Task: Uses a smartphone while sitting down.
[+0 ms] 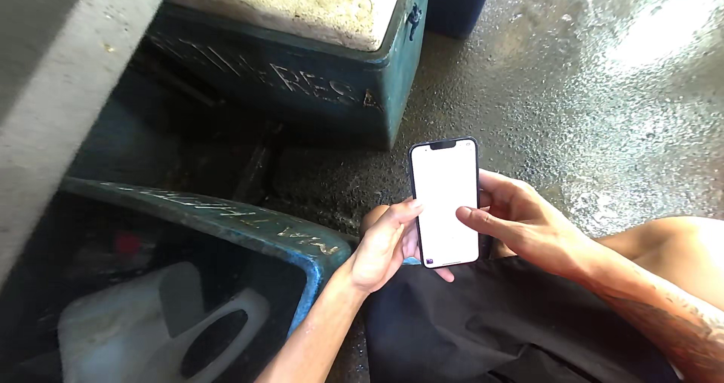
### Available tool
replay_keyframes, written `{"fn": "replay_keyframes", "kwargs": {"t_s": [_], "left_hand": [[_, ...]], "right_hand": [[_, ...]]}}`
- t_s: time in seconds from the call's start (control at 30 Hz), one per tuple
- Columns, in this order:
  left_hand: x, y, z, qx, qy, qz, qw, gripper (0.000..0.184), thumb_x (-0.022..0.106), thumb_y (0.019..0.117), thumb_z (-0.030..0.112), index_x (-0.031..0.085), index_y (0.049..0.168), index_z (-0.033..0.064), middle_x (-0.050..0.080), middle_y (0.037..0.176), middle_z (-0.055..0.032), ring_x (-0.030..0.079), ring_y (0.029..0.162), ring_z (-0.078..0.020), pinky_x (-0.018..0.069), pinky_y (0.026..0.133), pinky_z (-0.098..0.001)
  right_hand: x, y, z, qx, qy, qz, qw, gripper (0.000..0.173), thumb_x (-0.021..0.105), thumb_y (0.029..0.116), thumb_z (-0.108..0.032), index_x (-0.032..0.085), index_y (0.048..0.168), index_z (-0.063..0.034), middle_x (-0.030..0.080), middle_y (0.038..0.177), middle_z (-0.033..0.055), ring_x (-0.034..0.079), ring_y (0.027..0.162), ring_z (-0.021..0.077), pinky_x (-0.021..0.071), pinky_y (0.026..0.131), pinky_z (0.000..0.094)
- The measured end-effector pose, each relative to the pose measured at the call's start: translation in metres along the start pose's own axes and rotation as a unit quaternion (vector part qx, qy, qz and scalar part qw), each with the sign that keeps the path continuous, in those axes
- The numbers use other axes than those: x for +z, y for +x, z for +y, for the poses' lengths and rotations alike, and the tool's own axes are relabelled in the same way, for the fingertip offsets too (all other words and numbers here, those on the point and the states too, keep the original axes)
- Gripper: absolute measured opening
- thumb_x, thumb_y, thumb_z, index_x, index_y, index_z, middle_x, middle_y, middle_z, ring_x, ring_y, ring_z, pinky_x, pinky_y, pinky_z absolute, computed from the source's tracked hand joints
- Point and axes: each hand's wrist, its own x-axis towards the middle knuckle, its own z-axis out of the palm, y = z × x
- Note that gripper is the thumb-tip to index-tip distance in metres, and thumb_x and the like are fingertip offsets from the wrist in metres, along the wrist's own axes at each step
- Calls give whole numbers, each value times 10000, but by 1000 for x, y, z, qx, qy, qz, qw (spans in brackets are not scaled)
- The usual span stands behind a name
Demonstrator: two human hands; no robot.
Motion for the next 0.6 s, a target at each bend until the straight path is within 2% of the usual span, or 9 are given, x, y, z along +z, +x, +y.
{"fn": "replay_keyframes", "kwargs": {"t_s": [0.13, 0.23, 0.37, 0.6], "left_hand": [[1, 0, 0, 2, 6, 6, 1000, 436, 462, 1036, 434, 662, 1183, 76, 750, 1073, -101, 758, 923, -212, 647, 743, -395], [1, 0, 1, 0, 3, 3, 1000, 430, 467, 1035, 437, 671, 1173, 84, 753, 1058, -96, 758, 917, -204, 647, 742, -391], [0, 0, 1, 1, 2, -6, 1000, 450, 464, 1039, 459, 670, 1184, 86, 755, 1060, -101, 760, 922, -219, 648, 745, -405], [0, 0, 0, -1, 1, -5, 1000, 461, 453, 1041, 451, 666, 1194, 72, 751, 1078, -118, 760, 931, -233, 649, 748, -422]], "right_hand": [[0, -1, -1, 3, 3, -2, 1000, 266, 601, 981, -113, 608, 1247, -101, 757, 985, 19, 738, 850, 96, 617, 734, 214], [0, 0, -2, 10, 4, 3, 1000, 205, 548, 1028, -175, 617, 1209, -107, 750, 949, 8, 726, 839, 83, 600, 731, 205], [-1, 1, -1, 0, -4, 6, 1000, 226, 460, 1071, -222, 627, 1187, -122, 729, 923, -13, 698, 824, 55, 572, 722, 191], [-1, 0, -1, 4, 2, 7, 1000, 272, 433, 1084, -245, 635, 1215, -118, 729, 959, 3, 710, 858, 79, 596, 760, 219]]}}
